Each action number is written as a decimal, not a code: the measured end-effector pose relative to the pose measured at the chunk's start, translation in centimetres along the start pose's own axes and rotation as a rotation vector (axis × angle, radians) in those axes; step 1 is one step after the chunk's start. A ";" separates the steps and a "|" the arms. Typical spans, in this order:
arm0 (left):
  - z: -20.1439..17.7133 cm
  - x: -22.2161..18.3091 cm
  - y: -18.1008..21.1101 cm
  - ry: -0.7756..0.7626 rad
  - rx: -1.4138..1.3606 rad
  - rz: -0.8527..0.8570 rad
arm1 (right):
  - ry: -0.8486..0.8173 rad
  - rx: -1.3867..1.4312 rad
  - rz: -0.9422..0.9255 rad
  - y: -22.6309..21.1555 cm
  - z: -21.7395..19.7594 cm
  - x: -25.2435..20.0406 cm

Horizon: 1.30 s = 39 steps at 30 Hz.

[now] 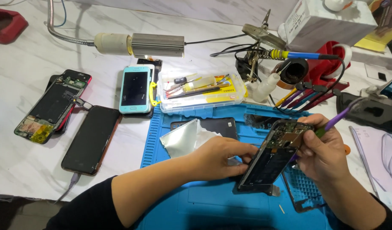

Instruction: Cleaning and reassembling internal components of a mobile phone using a brush, cleaning liquid, and a screwdriver.

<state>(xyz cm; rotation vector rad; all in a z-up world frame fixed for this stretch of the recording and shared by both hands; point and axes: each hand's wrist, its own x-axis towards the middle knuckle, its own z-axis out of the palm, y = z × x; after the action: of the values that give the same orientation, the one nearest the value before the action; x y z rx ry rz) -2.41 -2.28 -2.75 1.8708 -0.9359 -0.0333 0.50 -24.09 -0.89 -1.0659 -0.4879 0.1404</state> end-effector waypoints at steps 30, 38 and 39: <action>1.9 -0.4 0.1 -0.202 -1.467 -0.292 | 0.297 -0.273 0.020 -0.6 1.3 1.0; 1.5 -0.5 -0.6 -0.134 -1.351 -0.373 | 0.338 -0.370 0.018 0.3 0.4 1.2; 1.6 -0.5 -0.6 -0.113 -1.356 -0.371 | 0.321 -0.369 0.030 0.2 0.3 1.1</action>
<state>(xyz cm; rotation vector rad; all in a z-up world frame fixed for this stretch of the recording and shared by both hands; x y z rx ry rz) -3.09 -3.09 -4.23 0.7238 -0.3813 -0.7975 1.40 -23.34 -0.62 -1.4278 -0.2092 -0.0995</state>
